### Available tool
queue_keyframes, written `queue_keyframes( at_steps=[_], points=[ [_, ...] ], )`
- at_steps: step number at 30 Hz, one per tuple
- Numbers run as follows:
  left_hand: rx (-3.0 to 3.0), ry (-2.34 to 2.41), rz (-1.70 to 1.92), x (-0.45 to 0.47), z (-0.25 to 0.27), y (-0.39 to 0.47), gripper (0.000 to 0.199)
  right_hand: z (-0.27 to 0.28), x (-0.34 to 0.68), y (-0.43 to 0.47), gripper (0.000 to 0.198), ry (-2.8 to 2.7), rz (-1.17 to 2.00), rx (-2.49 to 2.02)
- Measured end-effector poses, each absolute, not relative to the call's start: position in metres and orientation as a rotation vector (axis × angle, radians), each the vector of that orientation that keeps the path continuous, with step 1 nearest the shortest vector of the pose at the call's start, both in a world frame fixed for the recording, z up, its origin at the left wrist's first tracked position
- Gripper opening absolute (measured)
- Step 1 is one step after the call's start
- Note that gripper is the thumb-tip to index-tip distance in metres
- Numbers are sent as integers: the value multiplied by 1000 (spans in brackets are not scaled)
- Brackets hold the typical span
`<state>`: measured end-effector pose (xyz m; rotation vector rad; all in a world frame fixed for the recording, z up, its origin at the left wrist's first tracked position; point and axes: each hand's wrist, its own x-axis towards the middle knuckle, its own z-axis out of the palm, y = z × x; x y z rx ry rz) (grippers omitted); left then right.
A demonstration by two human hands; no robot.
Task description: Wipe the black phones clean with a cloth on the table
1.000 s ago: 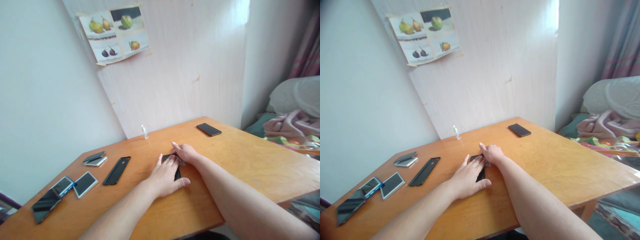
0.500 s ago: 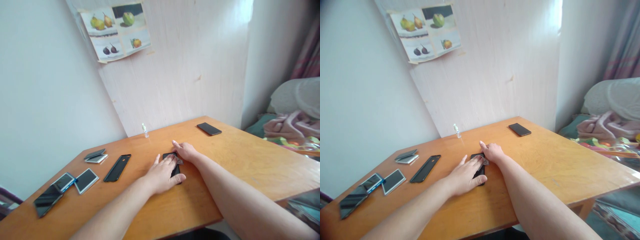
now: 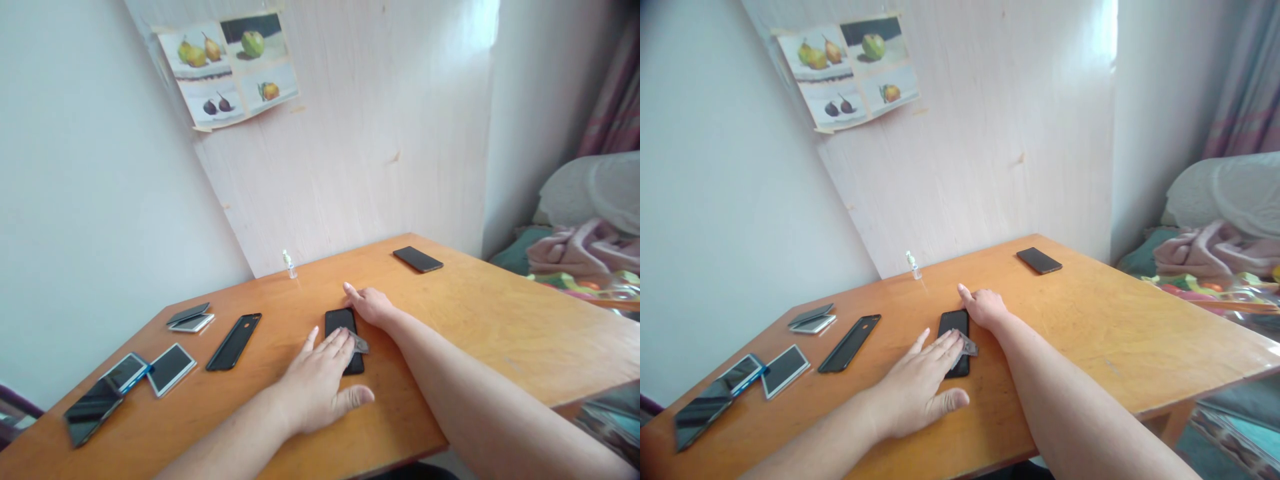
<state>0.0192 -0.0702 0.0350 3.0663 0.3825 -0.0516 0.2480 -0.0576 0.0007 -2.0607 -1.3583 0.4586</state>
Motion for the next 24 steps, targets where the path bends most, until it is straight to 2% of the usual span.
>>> queue_keyframes(
  at_steps=[9,19,24],
  points=[
    [3017,494,52,74,28,-34,80,2,248,-59,89,-1357,437,-2082],
    [3117,346,-139,-21,44,-99,88,1,247,-59,85,-1366,453,-2066],
    [3076,426,-133,-24,44,-89,84,1,248,-57,84,-1361,451,-2078]
  ],
)
